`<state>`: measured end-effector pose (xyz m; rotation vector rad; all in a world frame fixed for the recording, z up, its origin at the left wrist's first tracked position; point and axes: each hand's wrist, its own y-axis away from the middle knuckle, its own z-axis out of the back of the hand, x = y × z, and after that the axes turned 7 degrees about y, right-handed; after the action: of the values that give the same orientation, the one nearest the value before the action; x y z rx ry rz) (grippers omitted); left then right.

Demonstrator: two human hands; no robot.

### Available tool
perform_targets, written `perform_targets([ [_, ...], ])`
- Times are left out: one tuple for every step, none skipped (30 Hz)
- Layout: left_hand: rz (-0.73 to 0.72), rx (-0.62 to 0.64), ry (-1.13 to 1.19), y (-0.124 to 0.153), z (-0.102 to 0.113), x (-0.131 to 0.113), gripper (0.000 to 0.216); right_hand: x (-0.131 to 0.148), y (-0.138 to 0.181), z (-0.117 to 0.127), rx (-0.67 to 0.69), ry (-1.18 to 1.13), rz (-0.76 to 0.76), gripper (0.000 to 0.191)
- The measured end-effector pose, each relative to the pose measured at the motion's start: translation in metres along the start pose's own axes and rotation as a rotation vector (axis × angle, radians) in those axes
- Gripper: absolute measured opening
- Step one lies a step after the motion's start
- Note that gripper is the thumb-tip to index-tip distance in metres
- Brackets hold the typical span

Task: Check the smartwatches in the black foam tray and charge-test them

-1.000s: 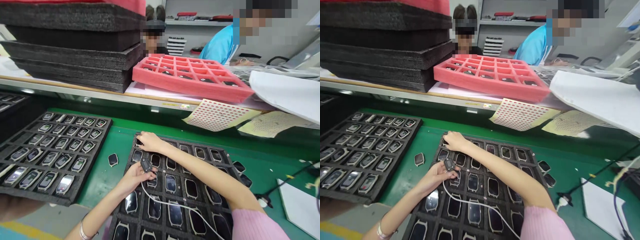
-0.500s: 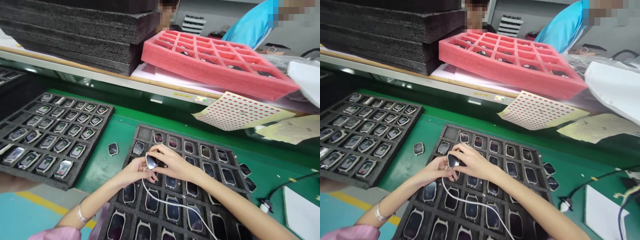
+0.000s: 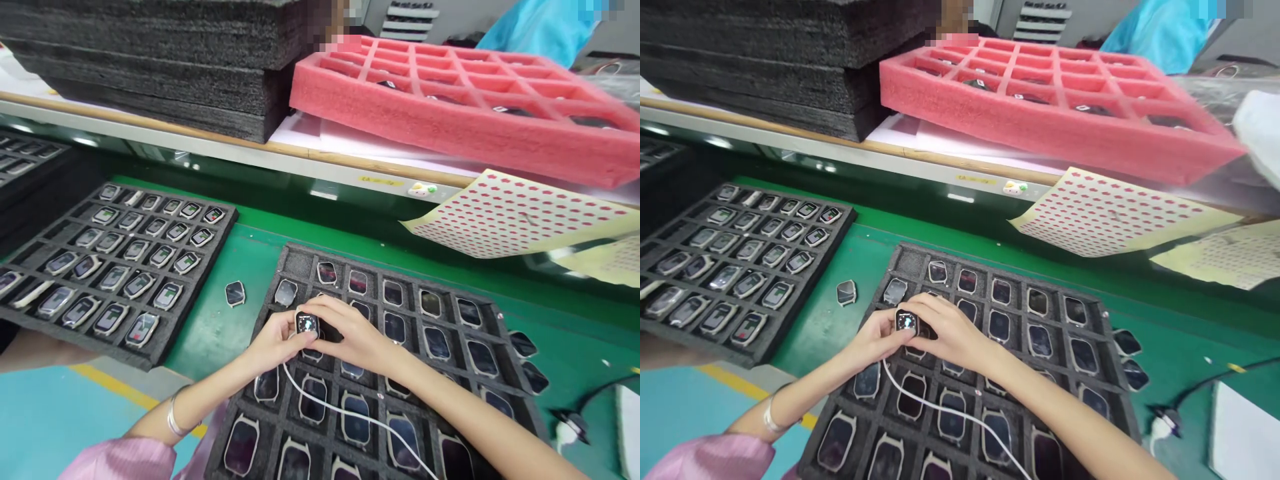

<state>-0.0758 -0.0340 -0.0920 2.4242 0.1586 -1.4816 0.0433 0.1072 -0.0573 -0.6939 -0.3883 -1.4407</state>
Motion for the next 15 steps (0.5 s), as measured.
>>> perform_targets([
  [-0.019, 0.002, -0.011, 0.0003, 0.0004, -0.0003, 0.029, 0.0001, -0.0005, -0.0006, -0.013, -0.017, 0.011, 0.042],
  [-0.027, 0.004, -0.024, 0.0007, 0.0007, -0.0006, 0.028, 0.0001, -0.0011, -0.0011, -0.022, -0.033, 0.019, 0.043],
  [-0.026, 0.007, -0.035, 0.0011, 0.0010, -0.0010, 0.027, 0.0002, -0.0016, -0.0016, -0.030, -0.046, 0.024, 0.043],
  [-0.021, 0.009, -0.045, 0.0015, 0.0012, -0.0015, 0.027, 0.0002, -0.0019, -0.0020, -0.036, -0.056, 0.026, 0.043],
  [-0.016, 0.008, -0.054, 0.0020, 0.0014, -0.0020, 0.027, 0.0003, -0.0021, -0.0023, -0.042, -0.064, 0.026, 0.043],
  [-0.015, 0.006, -0.061, 0.0023, 0.0014, -0.0024, 0.027, 0.0003, -0.0021, -0.0026, -0.047, -0.071, 0.025, 0.043],
  [-0.017, 0.006, -0.066, 0.0027, 0.0014, -0.0028, 0.027, 0.0004, -0.0020, -0.0029, -0.050, -0.077, 0.023, 0.042],
  [-0.018, 0.008, -0.068, 0.0030, 0.0014, -0.0032, 0.027, 0.0004, -0.0017, -0.0031, -0.052, -0.083, 0.022, 0.042],
  [-0.018, 0.012, -0.068, 0.0032, 0.0014, -0.0036, 0.027, 0.0006, -0.0015, -0.0033, -0.053, -0.089, 0.020, 0.042],
  [-0.019, 0.016, -0.068, 0.0034, 0.0014, -0.0040, 0.026, 0.0008, -0.0012, -0.0034, -0.051, -0.095, 0.019, 0.043],
  [-0.022, 0.021, -0.067, 0.0036, 0.0014, -0.0042, 0.026, 0.0011, -0.0011, -0.0035, -0.050, -0.101, 0.016, 0.043],
  [-0.025, 0.025, -0.066, 0.0037, 0.0015, -0.0044, 0.025, 0.0016, -0.0011, -0.0036, -0.048, -0.106, 0.013, 0.043],
  [-0.028, 0.028, -0.066, 0.0038, 0.0017, -0.0044, 0.025, 0.0021, -0.0013, -0.0036, -0.049, -0.110, 0.011, 0.042],
  [-0.030, 0.028, -0.067, 0.0039, 0.0020, -0.0044, 0.026, 0.0025, -0.0015, -0.0035, -0.050, -0.112, 0.009, 0.042],
  [-0.033, 0.028, -0.070, 0.0038, 0.0023, -0.0043, 0.026, 0.0028, -0.0019, -0.0034, -0.053, -0.113, 0.009, 0.042],
])
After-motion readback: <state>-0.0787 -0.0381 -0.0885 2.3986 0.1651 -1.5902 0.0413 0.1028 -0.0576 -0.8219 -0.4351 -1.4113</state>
